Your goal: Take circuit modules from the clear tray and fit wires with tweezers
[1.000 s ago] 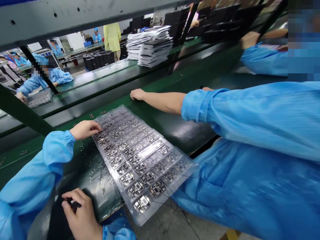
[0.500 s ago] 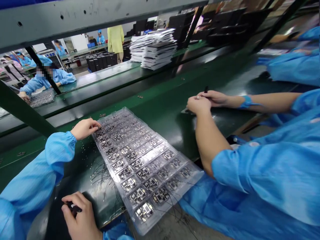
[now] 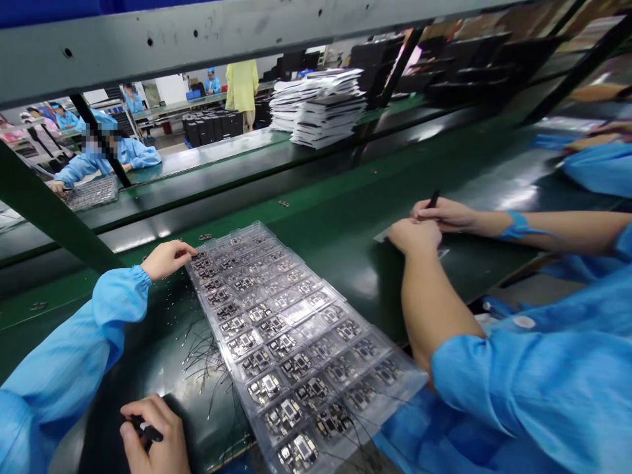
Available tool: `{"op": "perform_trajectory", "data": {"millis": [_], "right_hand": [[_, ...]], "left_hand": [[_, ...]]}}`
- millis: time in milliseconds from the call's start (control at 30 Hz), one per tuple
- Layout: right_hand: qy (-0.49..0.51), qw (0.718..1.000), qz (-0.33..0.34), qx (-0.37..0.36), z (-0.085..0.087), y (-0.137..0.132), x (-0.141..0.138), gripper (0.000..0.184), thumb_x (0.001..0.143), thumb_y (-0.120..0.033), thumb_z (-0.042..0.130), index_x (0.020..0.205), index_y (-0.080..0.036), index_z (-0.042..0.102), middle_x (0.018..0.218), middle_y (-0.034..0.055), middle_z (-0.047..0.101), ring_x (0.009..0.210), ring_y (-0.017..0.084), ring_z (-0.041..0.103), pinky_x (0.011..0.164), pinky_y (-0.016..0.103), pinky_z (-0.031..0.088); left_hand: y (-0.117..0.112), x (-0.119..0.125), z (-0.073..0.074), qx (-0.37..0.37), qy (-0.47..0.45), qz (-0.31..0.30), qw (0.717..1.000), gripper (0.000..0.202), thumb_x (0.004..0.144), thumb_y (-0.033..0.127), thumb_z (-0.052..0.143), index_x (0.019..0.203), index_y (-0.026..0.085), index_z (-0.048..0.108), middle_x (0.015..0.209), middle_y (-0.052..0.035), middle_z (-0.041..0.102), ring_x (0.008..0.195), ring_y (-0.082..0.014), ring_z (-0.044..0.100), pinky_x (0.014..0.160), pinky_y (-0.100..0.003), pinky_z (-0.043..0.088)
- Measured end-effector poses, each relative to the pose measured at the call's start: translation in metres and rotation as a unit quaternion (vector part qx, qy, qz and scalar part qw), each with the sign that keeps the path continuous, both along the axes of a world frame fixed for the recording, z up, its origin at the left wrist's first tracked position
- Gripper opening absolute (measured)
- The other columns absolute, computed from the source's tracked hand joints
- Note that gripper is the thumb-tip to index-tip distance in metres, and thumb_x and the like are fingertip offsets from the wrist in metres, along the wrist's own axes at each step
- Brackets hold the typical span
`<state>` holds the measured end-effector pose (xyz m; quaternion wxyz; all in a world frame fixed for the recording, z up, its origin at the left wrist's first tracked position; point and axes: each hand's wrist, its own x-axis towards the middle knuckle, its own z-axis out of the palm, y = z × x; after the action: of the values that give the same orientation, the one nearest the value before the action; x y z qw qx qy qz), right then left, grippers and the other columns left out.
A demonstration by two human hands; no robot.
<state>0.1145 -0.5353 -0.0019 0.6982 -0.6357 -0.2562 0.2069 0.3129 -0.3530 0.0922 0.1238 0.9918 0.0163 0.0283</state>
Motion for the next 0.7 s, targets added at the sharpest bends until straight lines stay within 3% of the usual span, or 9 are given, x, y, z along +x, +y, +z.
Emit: {"op": "perform_trajectory", "data": {"millis": [100,267,367,500,633,700], "right_hand": [[0.007,1.0,-0.006,0.008,-0.007,0.005,-0.004,0.023,0.081,-0.027,0.048,0.09,-0.028,0.069,0.081,-0.0006,0.067,0.076,0.013,0.065,0.065,0.023,0.046],[-0.005,0.997,-0.056,0.049,-0.017,0.014,-0.011,0.022,0.075,-0.027,0.052,0.086,-0.027,0.071,0.075,0.0012,0.065,0.062,0.012,0.064,0.044,0.014,0.041],[0.005,0.998,-0.047,0.038,-0.021,0.014,-0.01,0.022,0.08,-0.028,0.05,0.087,-0.029,0.071,0.076,0.0002,0.066,0.065,0.012,0.065,0.047,0.015,0.04],[-0.051,0.997,-0.019,0.056,-0.029,0.011,-0.006,0.024,0.078,-0.024,0.054,0.095,-0.032,0.07,0.078,-0.0004,0.067,0.065,0.013,0.066,0.049,0.016,0.045],[-0.027,0.998,-0.039,0.042,-0.031,0.013,-0.01,0.023,0.077,-0.027,0.052,0.089,-0.034,0.071,0.074,0.0,0.068,0.065,0.014,0.066,0.054,0.021,0.045],[0.011,0.996,-0.085,0.027,-0.029,0.018,-0.015,0.022,0.075,-0.031,0.051,0.082,-0.034,0.071,0.07,0.0006,0.067,0.064,0.013,0.065,0.057,0.024,0.044]], "left_hand": [[0.002,0.0,-0.003,-0.018,0.001,-0.013,1.0,0.029,0.081,0.019,0.047,0.099,0.021,0.071,0.087,-0.0025,0.066,0.074,-0.0157,0.059,0.073,-0.026,0.046],[-0.002,0.001,-0.01,-0.028,0.003,-0.035,0.999,0.031,0.081,0.016,0.047,0.098,0.022,0.072,0.084,-0.0026,0.063,0.074,-0.0156,0.058,0.073,-0.026,0.046],[-0.004,0.002,-0.012,-0.018,0.014,-0.046,0.999,0.032,0.082,0.016,0.047,0.101,0.023,0.072,0.083,-0.0027,0.061,0.075,-0.0156,0.059,0.076,-0.026,0.046],[-0.007,0.003,-0.011,0.021,0.043,-0.088,0.995,0.033,0.085,0.021,0.049,0.112,0.026,0.068,0.091,-0.0041,0.059,0.081,-0.0165,0.06,0.08,-0.027,0.046],[-0.013,0.004,-0.008,0.085,0.058,-0.124,0.987,0.043,0.086,0.018,0.045,0.123,0.032,0.06,0.096,-0.0046,0.058,0.09,-0.0191,0.06,0.079,-0.028,0.047],[-0.016,0.006,-0.005,0.113,0.067,-0.13,0.983,0.046,0.084,0.016,0.043,0.123,0.034,0.059,0.097,-0.0053,0.058,0.091,-0.0212,0.06,0.076,-0.028,0.048]]}}
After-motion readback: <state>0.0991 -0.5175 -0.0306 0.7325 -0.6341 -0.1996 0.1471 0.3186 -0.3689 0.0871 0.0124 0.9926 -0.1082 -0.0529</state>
